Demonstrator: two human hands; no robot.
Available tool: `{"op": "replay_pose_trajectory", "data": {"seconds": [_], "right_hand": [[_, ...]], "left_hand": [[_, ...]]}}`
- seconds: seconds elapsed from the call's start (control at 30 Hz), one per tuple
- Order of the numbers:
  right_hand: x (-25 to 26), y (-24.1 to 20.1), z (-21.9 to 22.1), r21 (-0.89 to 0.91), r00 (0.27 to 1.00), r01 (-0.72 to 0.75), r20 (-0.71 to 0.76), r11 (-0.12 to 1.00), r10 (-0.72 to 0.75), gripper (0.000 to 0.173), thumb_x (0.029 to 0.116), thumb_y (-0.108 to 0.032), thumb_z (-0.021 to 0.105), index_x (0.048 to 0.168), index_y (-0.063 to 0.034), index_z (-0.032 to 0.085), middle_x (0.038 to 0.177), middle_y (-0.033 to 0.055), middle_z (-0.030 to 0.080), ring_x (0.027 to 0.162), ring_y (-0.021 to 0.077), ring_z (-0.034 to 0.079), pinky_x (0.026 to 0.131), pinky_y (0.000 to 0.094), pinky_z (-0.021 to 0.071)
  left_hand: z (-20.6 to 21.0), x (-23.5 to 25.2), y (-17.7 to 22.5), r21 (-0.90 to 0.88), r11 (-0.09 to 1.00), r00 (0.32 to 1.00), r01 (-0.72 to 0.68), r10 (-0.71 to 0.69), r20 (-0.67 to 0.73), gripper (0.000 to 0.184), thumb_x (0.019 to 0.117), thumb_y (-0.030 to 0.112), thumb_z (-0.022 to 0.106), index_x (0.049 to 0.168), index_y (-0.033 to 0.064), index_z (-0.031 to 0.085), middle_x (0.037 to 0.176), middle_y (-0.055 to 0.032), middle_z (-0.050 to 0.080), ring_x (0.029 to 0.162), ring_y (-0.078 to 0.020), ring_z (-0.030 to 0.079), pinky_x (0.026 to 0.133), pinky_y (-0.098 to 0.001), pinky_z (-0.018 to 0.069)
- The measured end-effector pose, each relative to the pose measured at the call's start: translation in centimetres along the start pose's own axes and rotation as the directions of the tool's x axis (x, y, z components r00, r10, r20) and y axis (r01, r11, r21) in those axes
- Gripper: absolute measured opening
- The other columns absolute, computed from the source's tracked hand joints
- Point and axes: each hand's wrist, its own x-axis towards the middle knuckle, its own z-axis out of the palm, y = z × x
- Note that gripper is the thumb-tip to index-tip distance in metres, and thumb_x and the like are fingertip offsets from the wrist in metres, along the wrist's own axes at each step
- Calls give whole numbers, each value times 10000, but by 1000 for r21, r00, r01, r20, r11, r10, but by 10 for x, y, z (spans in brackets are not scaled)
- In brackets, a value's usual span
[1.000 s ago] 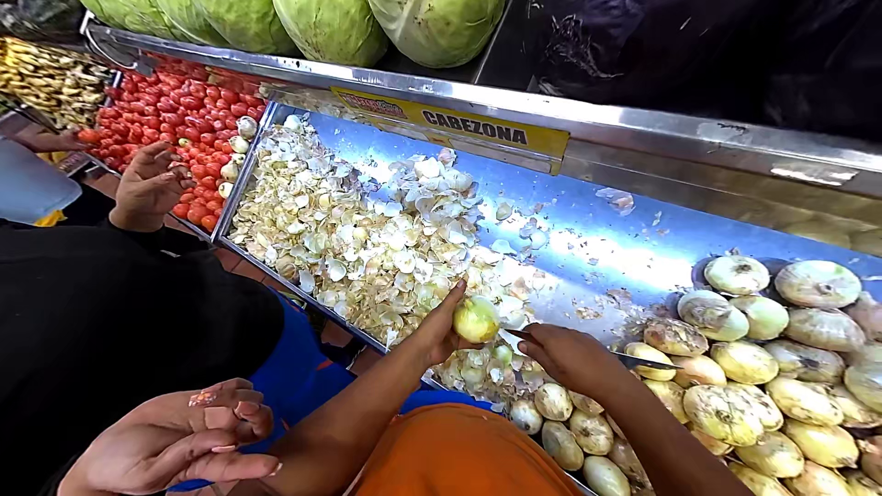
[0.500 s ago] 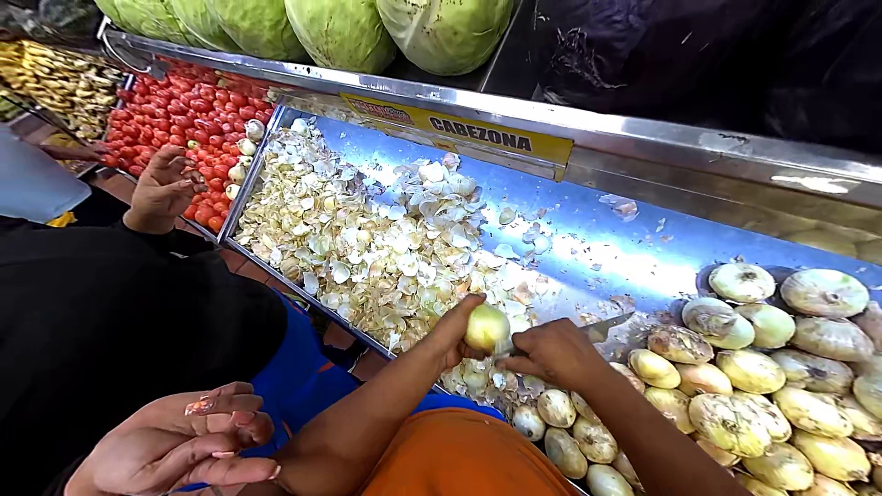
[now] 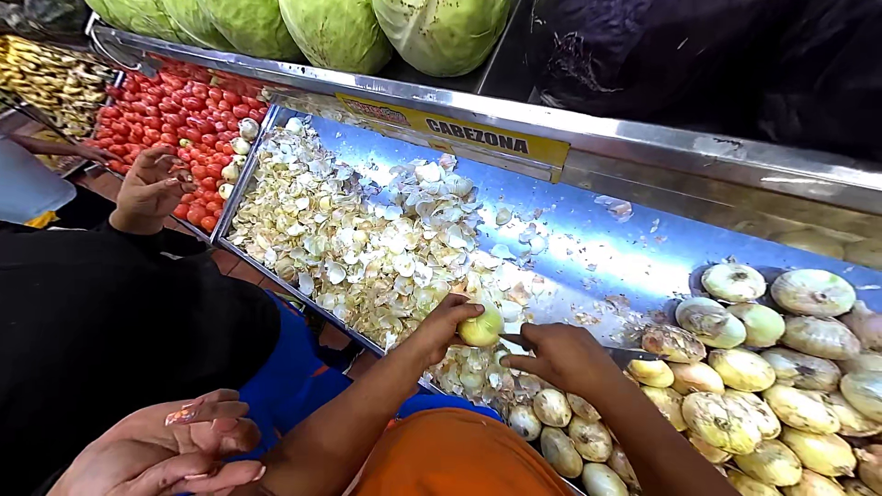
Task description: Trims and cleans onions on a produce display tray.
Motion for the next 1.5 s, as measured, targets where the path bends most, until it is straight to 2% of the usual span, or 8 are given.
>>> {"op": "replay_pose_trajectory", "data": {"seconds": [0.37,0.6,0.73,0.83,0.97,1.17,1.4,1.5], "right_hand": [[21,-15,0,-144,995,-64,66,987,75,821,844,-901,415,876,-121,671,777,87,673,802,294,693,708,531,537],[29,-8,23,-285,985,127,-77,950,-155,815,953,-814,298,840,-88,652,683,104,636,697,307,692,620,511,538],[28,-9,46,-253,941,298,-84,920,-328,710,987,-727,383,789,-95,639,638,96,615,631,300,674,562,513,522],[22,-16,58,-145,975,213,100,966,-199,747,1006,-723,348,908,-50,655,782,169,671,795,377,701,695,586,532],[17,4,41,-10,986,-51,159,999,52,488,982,-556,609,1137,-99,678,1020,143,714,995,360,695,866,615,536],[11,14,8,-23,967,12,-255,1000,-17,663,869,-797,564,900,-143,666,729,23,623,690,209,645,629,469,537],[21,5,10,-257,953,111,-247,960,-176,707,969,-775,359,762,-152,622,616,27,575,613,218,647,542,439,504],[15,-1,19,-247,969,213,-73,945,-238,716,1003,-728,347,810,-107,644,665,86,621,671,290,677,601,515,532]], "left_hand": [[17,-4,-7,-39,999,999,16,-17,-28,546,906,198,735,1372,75,479,1153,-197,679,997,-306,703,852,-460,598],[35,-3,-8,-74,991,970,110,-123,-208,572,866,108,763,1325,45,428,1034,-208,657,859,-303,693,719,-444,599],[31,20,-15,-114,986,938,120,-150,-313,683,866,232,786,1406,43,412,1102,-234,651,921,-349,675,731,-498,581],[15,36,5,-195,969,951,148,-194,-242,585,940,371,680,1411,78,494,1255,-231,624,1046,-388,661,822,-560,575],[7,26,27,-166,966,971,196,-215,-101,500,974,427,598,1378,135,556,1282,-191,629,1091,-368,658,862,-564,563],[20,17,17,76,993,995,90,-86,-49,461,986,416,630,1295,95,514,1110,-201,668,897,-336,692,704,-475,587],[30,9,13,267,963,995,45,-20,-94,466,942,434,720,1188,70,564,995,-180,678,819,-292,689,673,-448,582],[23,13,15,219,973,993,80,-59,-100,488,966,465,661,1238,76,550,1056,-205,667,850,-329,687,675,-478,581]]}}
